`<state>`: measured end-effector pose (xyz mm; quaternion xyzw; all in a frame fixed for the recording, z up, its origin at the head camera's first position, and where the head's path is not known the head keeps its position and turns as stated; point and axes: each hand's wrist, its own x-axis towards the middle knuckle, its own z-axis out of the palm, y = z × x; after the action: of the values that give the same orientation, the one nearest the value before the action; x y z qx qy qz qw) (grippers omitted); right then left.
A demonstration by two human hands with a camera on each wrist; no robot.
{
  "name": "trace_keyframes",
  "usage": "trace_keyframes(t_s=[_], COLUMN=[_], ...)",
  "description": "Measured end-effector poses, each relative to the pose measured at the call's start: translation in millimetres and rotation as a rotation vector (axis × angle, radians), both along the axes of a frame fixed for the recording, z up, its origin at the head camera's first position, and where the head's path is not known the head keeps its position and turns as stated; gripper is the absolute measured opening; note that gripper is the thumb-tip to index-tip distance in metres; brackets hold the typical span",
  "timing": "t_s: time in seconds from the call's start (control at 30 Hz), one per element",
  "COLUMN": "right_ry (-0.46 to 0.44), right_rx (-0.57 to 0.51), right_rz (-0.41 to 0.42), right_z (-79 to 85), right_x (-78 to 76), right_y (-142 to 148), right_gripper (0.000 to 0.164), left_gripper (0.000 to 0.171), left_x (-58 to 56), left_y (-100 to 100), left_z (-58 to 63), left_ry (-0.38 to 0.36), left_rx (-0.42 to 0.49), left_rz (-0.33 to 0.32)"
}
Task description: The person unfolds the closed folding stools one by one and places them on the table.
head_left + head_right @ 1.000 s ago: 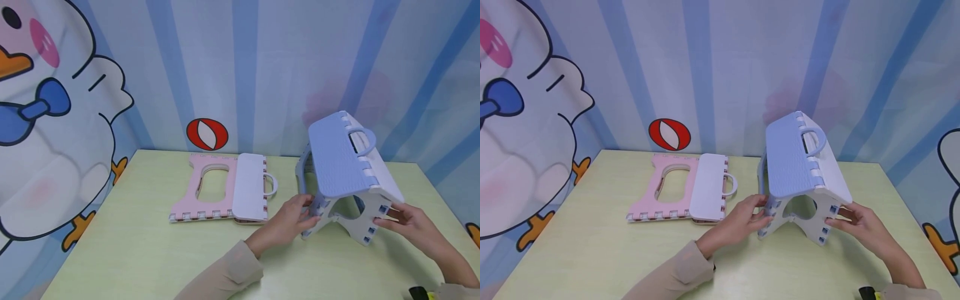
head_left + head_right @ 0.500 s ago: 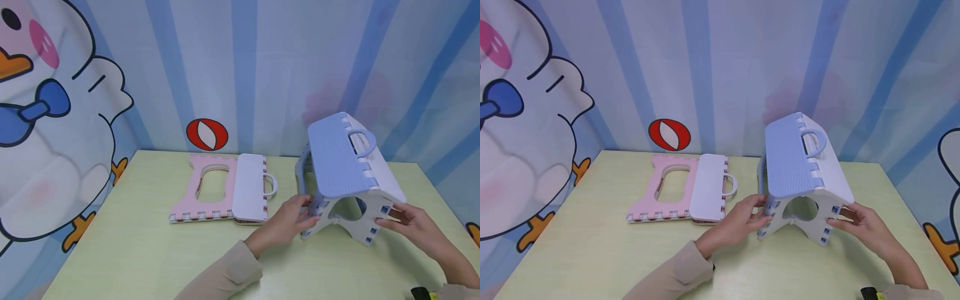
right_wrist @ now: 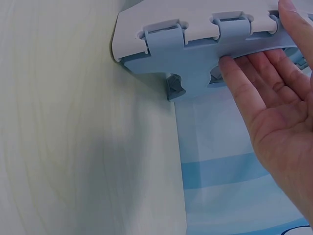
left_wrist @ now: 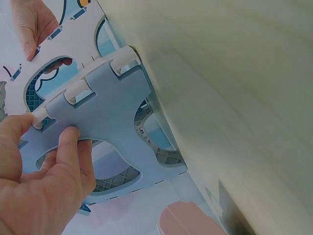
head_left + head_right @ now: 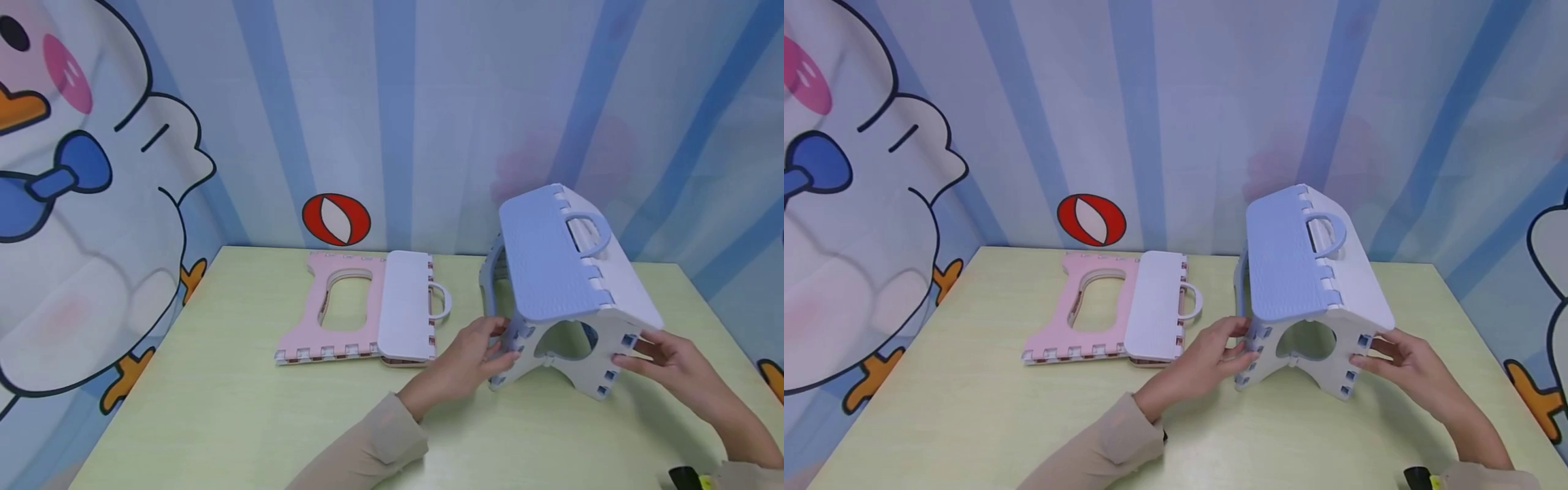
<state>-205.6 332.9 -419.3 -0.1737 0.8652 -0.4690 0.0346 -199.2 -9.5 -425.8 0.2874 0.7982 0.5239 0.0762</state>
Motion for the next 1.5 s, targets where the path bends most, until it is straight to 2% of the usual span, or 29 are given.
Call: trace_keyframes(t_s=[0.2, 0.6, 0.7, 0.87, 0.97, 1.03, 1.13, 1.27, 1.4, 1.5], right_ry=[0.031, -0.001, -0.009, -0.001, 0.003, 0.001, -0.018, 0.003, 0.069, 0.097], right_rx=[0.028, 0.022, 0.032, 0.04, 0.035, 0.031, 0.03, -0.002, -0.073, -0.062], right_rz=[-0.017, -0.017, -0.032, -0.056, -0.062, -0.069, -0.076, -0.054, -0.003, -0.006], right_z=[0.6, 3.6, 4.2, 3.7, 4.2, 4.5, 5.2, 6.6, 9.4, 12.7], right_x=[-1.2, 1.6, 2.6, 5.5, 6.6, 7.4, 8.0, 7.5, 5.7, 5.2], right_y=[-2.5, -5.1, -5.8, -6.7, -6.8, -5.9, -3.6, 3.2, 12.0, 17.9], right_gripper=[0.058, 0.058, 0.059, 0.059, 0.057, 0.056, 0.056, 0.058, 0.054, 0.052], left_gripper=[0.053, 0.049, 0.046, 0.043, 0.043, 0.044, 0.05, 0.059, 0.062, 0.058], left_x=[0.4, -0.6, -1.0, -0.9, -0.2, 0.7, 3.1, 5.9, 5.6, 3.2], left_y=[-0.5, 0.2, 1.0, 1.4, 1.1, 0.6, -0.9, -4.8, -8.1, -9.2], left_z=[0.5, 2.1, 2.1, 1.8, 2.2, 2.9, 6.0, 12.3, 17.4, 21.8], left_ry=[-0.013, -0.016, -0.03, -0.12, -0.138, -0.122, -0.059, 0.033, 0.088, 0.113], left_rx=[-0.004, 0.012, 0.044, 0.156, 0.179, 0.162, 0.08, -0.017, -0.006, 0.017], left_rz=[0.003, 0.01, 0.017, 0.019, 0.011, 0.01, 0.025, 0.053, 0.094, 0.139])
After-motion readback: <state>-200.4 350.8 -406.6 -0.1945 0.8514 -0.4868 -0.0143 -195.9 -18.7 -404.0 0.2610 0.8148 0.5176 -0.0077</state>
